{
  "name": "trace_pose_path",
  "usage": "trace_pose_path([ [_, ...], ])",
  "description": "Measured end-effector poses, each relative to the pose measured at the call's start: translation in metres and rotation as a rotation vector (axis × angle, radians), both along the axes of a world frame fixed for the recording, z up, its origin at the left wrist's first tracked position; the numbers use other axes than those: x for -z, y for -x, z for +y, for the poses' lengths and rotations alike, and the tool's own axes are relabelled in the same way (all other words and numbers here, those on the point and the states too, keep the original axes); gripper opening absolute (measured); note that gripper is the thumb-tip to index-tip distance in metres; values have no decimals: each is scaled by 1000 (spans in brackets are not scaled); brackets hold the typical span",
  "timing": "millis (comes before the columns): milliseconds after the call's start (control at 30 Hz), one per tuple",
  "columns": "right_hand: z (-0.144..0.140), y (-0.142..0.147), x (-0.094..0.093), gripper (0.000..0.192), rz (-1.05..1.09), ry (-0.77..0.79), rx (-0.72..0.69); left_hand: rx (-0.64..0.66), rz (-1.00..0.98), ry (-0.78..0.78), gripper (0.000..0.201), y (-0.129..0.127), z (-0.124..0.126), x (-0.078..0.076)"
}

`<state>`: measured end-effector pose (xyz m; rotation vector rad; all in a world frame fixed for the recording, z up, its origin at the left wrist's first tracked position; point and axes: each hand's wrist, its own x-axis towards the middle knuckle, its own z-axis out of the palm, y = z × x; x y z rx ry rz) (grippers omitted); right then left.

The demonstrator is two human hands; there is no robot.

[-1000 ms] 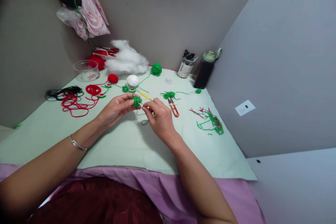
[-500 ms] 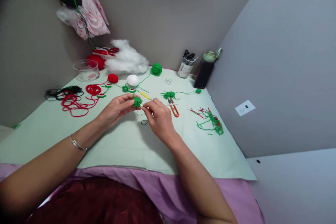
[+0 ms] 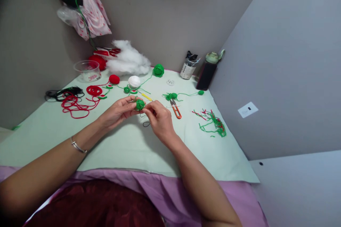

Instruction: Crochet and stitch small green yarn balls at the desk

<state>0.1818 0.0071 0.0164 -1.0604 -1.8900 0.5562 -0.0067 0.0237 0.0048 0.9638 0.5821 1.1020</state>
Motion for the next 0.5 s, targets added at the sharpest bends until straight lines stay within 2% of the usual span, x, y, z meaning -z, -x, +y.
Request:
trace_pose_path([
  [267,10,-7,6,15,43,88,47,-8,-4,-19,24,-2,0,2],
  [500,6,-3,4,20,131,178,-50,7,-42,30,23,-3,0,2],
])
